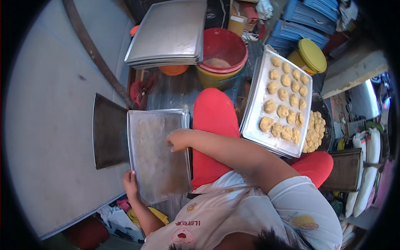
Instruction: Shaping portions of dough and arranging them on metal baking trays.
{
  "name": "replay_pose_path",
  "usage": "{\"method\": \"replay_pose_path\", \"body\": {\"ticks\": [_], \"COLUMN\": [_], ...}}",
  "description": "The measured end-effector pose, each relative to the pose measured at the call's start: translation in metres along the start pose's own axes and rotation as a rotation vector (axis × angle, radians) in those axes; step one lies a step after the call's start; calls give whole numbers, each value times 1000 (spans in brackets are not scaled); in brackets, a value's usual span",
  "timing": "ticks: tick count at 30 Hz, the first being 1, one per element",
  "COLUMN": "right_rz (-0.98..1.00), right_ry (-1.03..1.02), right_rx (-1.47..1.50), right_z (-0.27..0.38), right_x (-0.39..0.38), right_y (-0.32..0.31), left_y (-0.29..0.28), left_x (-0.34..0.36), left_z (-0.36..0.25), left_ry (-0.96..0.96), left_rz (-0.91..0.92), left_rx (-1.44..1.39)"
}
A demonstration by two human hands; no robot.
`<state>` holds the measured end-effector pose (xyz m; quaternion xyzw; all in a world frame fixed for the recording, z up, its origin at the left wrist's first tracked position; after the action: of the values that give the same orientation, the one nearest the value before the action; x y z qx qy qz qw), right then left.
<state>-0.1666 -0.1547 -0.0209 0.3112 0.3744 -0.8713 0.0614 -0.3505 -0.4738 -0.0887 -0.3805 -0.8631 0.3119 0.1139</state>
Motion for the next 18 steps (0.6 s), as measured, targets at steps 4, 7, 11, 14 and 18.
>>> {"method": "replay_pose_path", "body": {"ticks": [4, 7, 11, 14, 18], "right_rz": [-237, -465, -541, -706, -880], "right_ry": [-70, -199, -335, -327, -247], "right_rx": [92, 306, 724, 948, 1024], "right_z": [-10, -16, -33, -56, -81], "right_x": [-11, -40, -102, -148, -209], "right_y": [4, -4, -14, -18, -29], "left_y": [0, -31, -94, -154, -171], "left_x": [-22, -45, -97, -123, -107], "left_z": [-139, -214, -292, -305, -336], "left_ry": [299, 243, 295, 392, 575], "left_rz": [-128, -116, -274, -418, -688], "left_rx": [307, 490, 547, 571, 179]}}
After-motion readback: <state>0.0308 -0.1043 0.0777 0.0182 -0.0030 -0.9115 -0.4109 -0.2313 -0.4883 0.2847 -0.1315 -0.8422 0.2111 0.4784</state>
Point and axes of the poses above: each hand's wrist, its own x-axis towards the middle knuckle, its own y-axis out of the palm, z = x × y, the point moved 2 cm from there along x, towards the middle knuckle, and after that the axes turned 14 degrees about y, right-handed, at the moved point
